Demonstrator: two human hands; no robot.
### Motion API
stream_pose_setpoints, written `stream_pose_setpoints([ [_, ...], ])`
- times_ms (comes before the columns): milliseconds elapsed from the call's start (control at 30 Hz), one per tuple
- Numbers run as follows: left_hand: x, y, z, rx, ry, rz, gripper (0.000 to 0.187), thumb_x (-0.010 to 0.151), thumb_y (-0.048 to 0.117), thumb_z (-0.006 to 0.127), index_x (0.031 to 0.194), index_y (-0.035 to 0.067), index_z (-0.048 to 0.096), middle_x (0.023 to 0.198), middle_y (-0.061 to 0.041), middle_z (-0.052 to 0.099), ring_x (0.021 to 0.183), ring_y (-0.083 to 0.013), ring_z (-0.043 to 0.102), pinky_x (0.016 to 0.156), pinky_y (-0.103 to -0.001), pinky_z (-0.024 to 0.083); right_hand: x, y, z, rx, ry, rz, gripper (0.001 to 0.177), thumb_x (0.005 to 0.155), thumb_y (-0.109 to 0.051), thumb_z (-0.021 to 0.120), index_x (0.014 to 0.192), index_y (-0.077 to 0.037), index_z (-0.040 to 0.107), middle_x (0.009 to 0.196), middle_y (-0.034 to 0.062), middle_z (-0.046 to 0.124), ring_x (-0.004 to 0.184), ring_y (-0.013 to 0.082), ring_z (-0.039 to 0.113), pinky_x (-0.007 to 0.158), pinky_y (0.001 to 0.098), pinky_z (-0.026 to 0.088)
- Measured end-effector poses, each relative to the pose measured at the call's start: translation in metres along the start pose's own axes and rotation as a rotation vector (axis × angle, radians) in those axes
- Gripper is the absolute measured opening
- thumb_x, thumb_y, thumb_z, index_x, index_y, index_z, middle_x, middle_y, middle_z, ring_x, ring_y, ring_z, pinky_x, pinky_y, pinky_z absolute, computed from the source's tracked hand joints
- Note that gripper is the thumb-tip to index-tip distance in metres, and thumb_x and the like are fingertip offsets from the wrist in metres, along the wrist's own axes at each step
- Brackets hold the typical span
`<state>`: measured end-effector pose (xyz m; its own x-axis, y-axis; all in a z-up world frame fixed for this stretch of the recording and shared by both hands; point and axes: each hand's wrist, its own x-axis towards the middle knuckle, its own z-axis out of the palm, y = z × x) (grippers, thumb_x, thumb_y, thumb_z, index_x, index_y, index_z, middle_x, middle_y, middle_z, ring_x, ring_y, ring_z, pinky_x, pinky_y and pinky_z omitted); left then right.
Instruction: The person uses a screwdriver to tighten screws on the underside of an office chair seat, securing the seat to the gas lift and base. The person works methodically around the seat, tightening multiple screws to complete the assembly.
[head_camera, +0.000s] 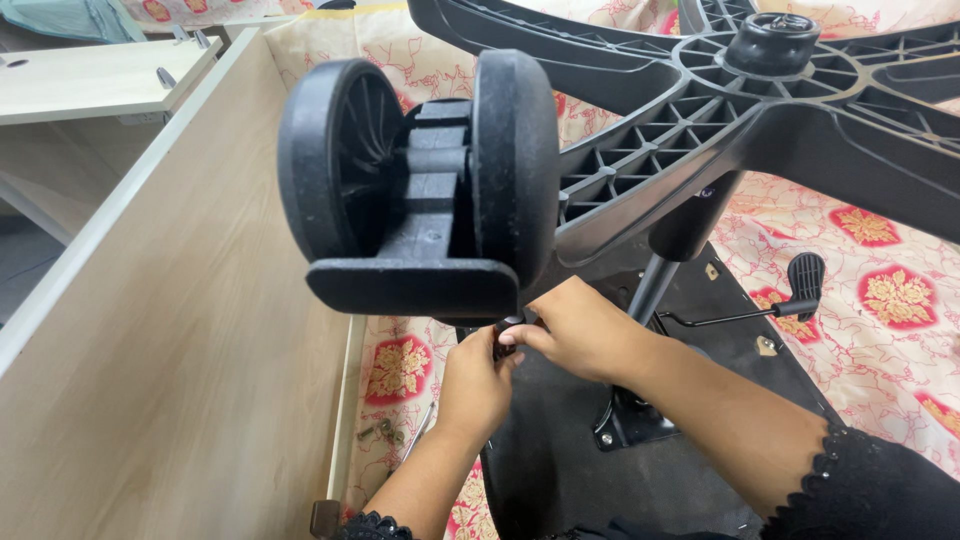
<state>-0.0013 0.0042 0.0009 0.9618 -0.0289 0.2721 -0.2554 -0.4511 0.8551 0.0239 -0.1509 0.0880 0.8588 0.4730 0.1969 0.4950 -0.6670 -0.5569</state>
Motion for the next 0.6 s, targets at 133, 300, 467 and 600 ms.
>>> stream_pose_setpoints([
  [133,0.0,-0.004,0.001,0.002,-0.023,-0.048,0.019,0.081,0.005,0.075,0.099,0.001,0.068,0.088,-0.018,0.074,0.082,-0.0339,0.072,0.074,-0.041,0.055,0.001,0.008,0.008,0.029,0.055,-0.064,0.031,0.081,-0.023,0.075,0.107,-0.007,0.072,0.091,0.0121,0.075,0.08,0.0296,0.073,0.07,0.0378,0.056],
  [300,-0.004,-0.007,0.002,0.071,0.008,-0.084,0.019,0.08,0.011,0.079,0.089,-0.001,0.067,0.086,-0.017,0.073,0.079,-0.032,0.072,0.073,-0.04,0.054,0.006,0.001,0.021,-0.201,0.047,0.141,0.047,0.079,-0.049,0.076,0.088,-0.003,0.073,0.071,0.0139,0.072,0.066,0.0312,0.071,0.064,0.0404,0.056],
  [467,-0.013,-0.002,0.002,0.021,0.115,-0.023,0.021,0.08,0.013,0.08,0.09,-0.002,0.067,0.085,-0.016,0.074,0.076,-0.0292,0.072,0.07,-0.039,0.055,0.01,-0.005,0.023,-0.413,0.065,0.171,0.063,0.078,-0.067,0.065,0.065,-0.006,0.074,0.057,0.0126,0.068,0.056,0.032,0.069,0.057,0.0429,0.056],
  [600,-0.014,0.011,0.002,0.022,0.126,-0.086,0.017,0.081,0.013,0.079,0.088,0.0,0.071,0.084,-0.014,0.075,0.074,-0.0248,0.074,0.068,-0.037,0.056,0.01,-0.004,0.016,-0.533,-0.044,0.23,0.068,0.081,-0.072,0.065,0.07,-0.006,0.076,0.06,0.0146,0.068,0.061,0.0328,0.07,0.062,0.0423,0.056],
])
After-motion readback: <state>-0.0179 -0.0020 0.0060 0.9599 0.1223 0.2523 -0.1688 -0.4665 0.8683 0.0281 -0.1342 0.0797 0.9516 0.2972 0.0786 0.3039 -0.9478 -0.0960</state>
